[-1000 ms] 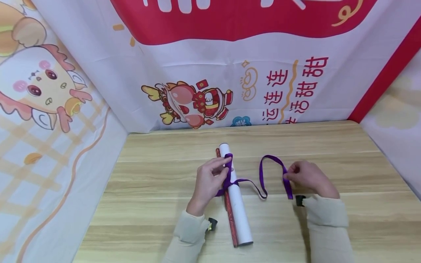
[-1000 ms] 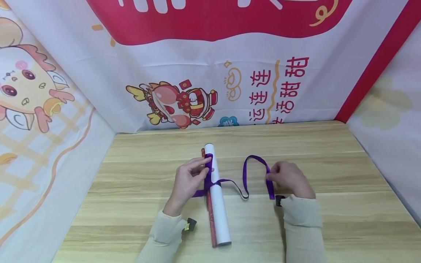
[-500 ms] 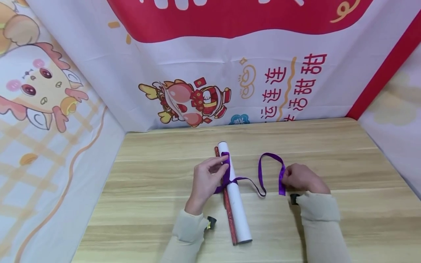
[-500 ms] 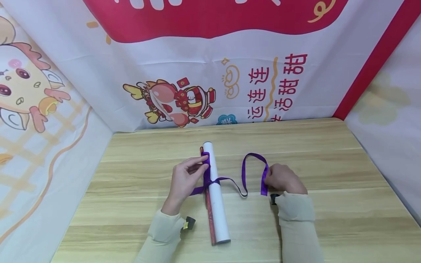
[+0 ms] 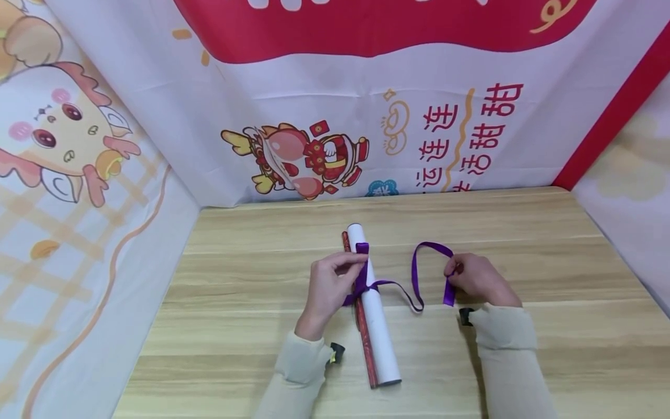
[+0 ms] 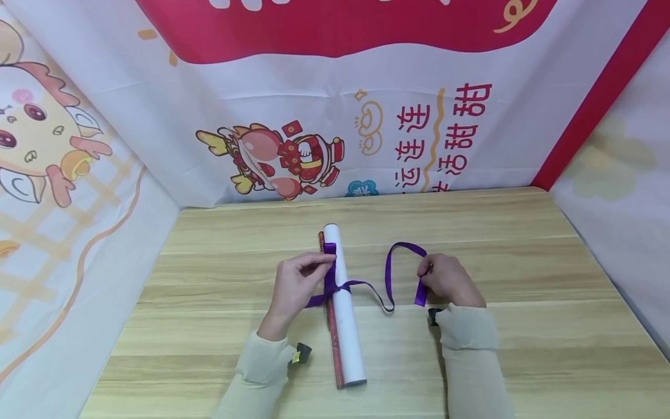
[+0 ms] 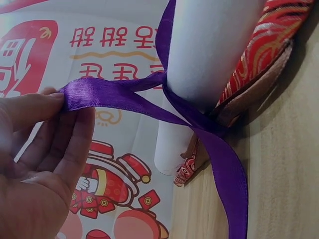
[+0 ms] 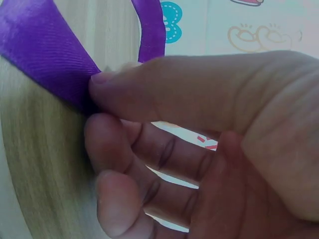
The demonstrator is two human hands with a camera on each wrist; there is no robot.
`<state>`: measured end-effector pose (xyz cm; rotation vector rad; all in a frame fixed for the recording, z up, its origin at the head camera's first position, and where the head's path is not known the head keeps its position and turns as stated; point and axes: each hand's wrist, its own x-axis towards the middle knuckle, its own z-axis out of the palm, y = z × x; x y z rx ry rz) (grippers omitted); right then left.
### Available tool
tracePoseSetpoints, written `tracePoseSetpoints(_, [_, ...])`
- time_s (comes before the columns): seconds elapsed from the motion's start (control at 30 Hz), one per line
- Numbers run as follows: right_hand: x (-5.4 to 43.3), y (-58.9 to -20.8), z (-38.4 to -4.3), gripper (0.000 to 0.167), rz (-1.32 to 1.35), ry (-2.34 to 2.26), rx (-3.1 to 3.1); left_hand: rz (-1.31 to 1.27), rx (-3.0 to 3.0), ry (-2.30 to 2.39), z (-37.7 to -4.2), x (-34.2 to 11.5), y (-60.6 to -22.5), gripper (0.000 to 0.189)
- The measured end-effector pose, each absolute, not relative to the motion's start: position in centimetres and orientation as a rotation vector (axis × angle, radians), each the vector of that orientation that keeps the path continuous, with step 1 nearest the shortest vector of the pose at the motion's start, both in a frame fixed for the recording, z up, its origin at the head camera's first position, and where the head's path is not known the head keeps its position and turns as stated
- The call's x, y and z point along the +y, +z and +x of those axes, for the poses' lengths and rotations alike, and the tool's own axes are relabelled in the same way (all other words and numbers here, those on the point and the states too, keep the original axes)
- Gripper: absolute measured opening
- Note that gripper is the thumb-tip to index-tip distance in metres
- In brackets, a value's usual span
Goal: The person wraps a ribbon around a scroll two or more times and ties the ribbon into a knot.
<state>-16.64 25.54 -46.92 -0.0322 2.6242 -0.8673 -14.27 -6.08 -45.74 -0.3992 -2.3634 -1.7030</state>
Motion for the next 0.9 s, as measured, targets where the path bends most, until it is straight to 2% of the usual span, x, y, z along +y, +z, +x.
tracePoseSetpoints(0.3, [25.65,-47.2,-16.85,0.012,-0.039,-0.873,2.629,-0.346,-2.381,-1.747,-14.18,-6.14,-45.74,0.033])
tracePoseSetpoints(0.6, [26.37,-46.58,-16.33,0.019,-0.07,-0.843,2.607,-0.369,-2.391,-1.742,-14.12,-6.16,-45.61,0.029])
tracePoseSetpoints(0.73, [26.52,-46.46,-16.17,0.009,-0.067,-0.839,2.574,-0.366,-2.402,-1.741,-14.09,-6.1,-45.47,0.029])
tracePoseSetpoints(0.9, [26.22,-46.42,-16.49,0.012,-0.1,-0.921,2.621,-0.357,-2.413,-1.734,-14.06,-6.05,-45.45,0.029])
